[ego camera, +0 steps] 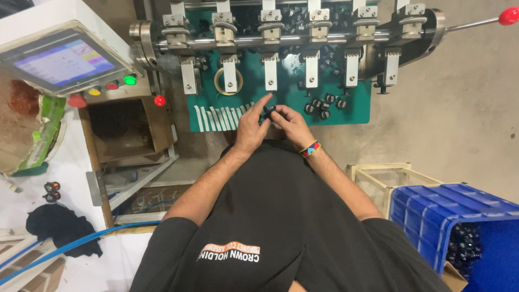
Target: The person places empty bobbins onto the stations of a coil winding machine, pulls the machine lever to wind wire onto them, then removes the finished coils and drops them into a blue bin, repeating the cycle.
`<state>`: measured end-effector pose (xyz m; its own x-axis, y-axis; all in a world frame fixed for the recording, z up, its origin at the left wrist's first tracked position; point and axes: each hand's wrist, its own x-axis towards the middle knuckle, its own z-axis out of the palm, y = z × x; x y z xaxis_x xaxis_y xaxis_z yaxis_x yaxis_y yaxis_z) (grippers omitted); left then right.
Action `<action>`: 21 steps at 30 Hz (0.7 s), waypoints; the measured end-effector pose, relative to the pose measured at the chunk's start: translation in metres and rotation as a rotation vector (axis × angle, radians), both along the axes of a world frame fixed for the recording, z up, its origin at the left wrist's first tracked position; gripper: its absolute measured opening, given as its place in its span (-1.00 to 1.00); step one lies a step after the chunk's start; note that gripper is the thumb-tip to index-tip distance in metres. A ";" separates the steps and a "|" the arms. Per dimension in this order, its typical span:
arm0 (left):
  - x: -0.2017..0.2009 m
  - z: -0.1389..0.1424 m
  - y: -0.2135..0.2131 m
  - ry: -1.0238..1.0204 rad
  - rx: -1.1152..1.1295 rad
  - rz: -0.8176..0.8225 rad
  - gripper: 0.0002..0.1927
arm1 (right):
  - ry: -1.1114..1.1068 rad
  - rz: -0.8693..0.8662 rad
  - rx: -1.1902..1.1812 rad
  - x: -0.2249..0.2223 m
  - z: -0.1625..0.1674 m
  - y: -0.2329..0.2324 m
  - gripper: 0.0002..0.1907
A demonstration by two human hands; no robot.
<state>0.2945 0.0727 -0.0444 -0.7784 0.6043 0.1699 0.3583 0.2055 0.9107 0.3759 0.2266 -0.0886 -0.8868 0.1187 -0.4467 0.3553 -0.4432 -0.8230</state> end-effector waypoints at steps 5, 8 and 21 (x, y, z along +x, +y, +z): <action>-0.015 -0.020 -0.013 -0.631 -0.093 0.204 -0.62 | 0.044 -0.128 -0.135 -0.020 0.009 -0.007 -0.69; -0.026 -0.039 -0.027 -1.135 0.103 0.263 -0.62 | 0.022 -0.169 -0.185 -0.032 0.009 -0.007 -0.68; -0.026 -0.050 -0.065 -0.573 -0.079 0.198 -0.53 | -0.038 -0.334 -0.107 -0.040 0.005 -0.026 -0.59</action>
<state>0.2688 0.0079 -0.0944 -0.8317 0.4324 -0.3484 -0.2357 0.2932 0.9265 0.3360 0.2010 -0.0835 -0.7896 0.3496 -0.5043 0.2059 -0.6233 -0.7544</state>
